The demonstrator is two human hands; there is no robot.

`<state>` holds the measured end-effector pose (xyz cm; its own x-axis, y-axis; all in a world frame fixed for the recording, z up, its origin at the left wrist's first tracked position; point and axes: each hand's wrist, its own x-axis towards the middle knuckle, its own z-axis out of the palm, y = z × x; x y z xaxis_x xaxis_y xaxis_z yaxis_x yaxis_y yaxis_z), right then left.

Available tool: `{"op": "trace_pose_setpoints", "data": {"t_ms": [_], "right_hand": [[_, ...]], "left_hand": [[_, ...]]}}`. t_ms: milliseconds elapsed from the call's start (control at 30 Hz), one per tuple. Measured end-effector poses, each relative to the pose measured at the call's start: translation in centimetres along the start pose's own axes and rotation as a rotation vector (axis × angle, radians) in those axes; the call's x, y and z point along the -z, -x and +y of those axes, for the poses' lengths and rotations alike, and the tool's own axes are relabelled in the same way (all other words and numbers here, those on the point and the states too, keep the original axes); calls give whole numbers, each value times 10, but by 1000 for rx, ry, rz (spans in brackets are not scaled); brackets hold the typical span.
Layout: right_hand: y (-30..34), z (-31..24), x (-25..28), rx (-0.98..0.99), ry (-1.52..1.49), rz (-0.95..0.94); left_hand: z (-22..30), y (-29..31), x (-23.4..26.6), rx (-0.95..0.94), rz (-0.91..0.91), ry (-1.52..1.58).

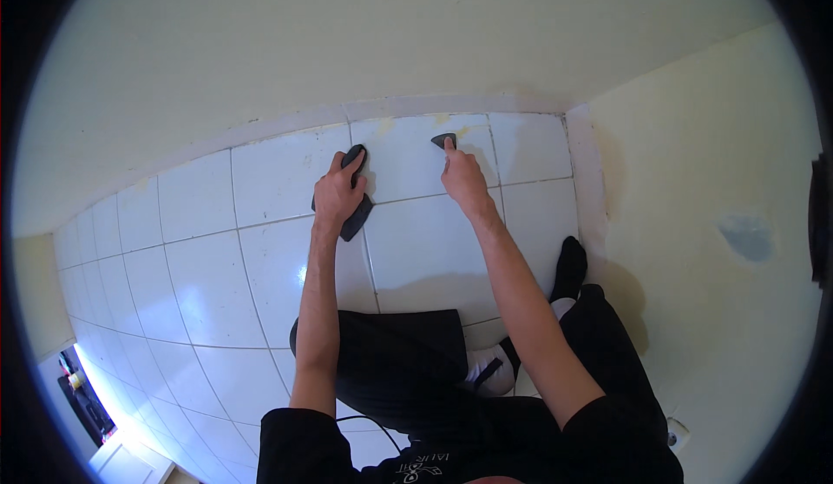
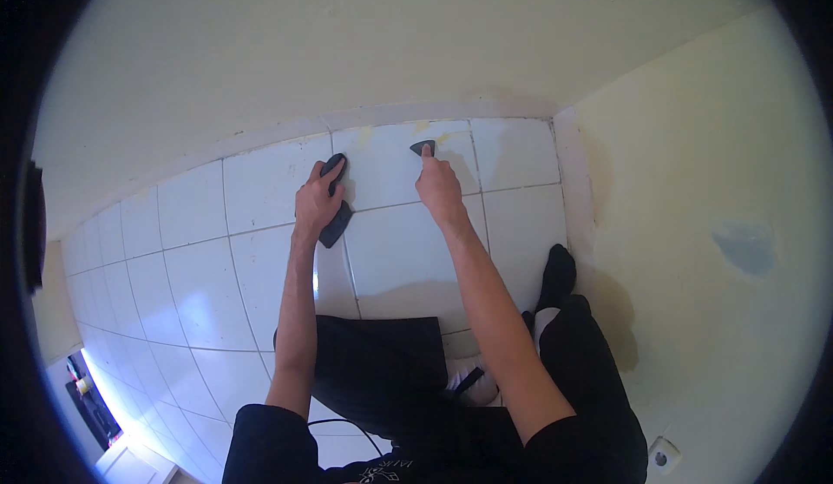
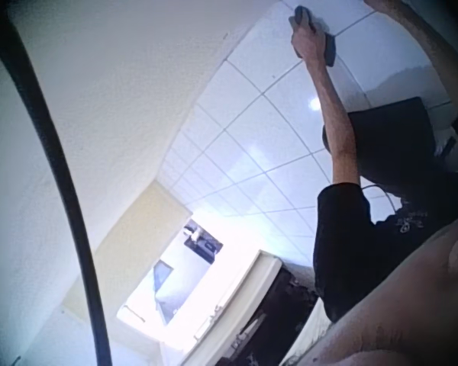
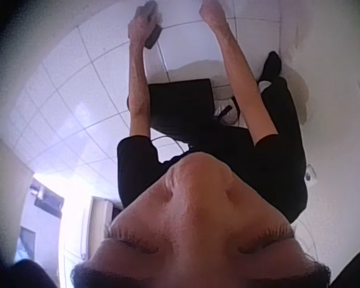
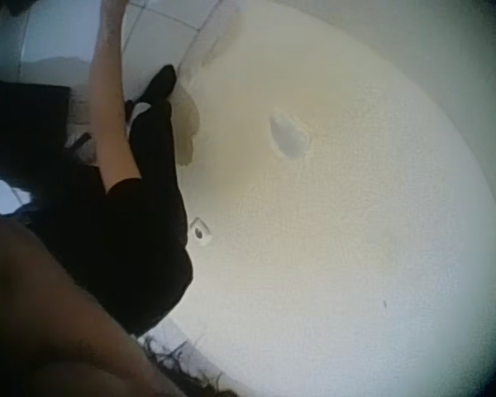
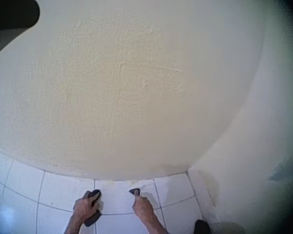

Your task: The person scrapes the gaps between floor tiles using a putty knife and a cloth.

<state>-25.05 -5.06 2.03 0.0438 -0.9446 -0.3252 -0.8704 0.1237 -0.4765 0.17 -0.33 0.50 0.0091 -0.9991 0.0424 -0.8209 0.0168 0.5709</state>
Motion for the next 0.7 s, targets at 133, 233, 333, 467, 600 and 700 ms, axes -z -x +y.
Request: {"op": "trace_pose_setpoints", "data": {"t_ms": [133, 233, 333, 467, 600, 700], "right_hand": [[13, -3, -5, -15, 52, -33], [14, -5, -3, -25, 54, -41], [8, 7, -2, -8, 43, 5], [15, 7, -4, 6, 36, 3], [18, 2, -2, -25, 61, -18], [10, 1, -1, -33, 46, 3]], "left_hand": [[-6, 2, 0, 7, -1, -17], [-5, 1, 2, -3, 8, -29], [2, -1, 1, 10, 0, -8], [0, 1, 3, 17, 10, -5], [-1, 0, 3, 4, 4, -10], [-1, 0, 1, 3, 4, -13]]}}
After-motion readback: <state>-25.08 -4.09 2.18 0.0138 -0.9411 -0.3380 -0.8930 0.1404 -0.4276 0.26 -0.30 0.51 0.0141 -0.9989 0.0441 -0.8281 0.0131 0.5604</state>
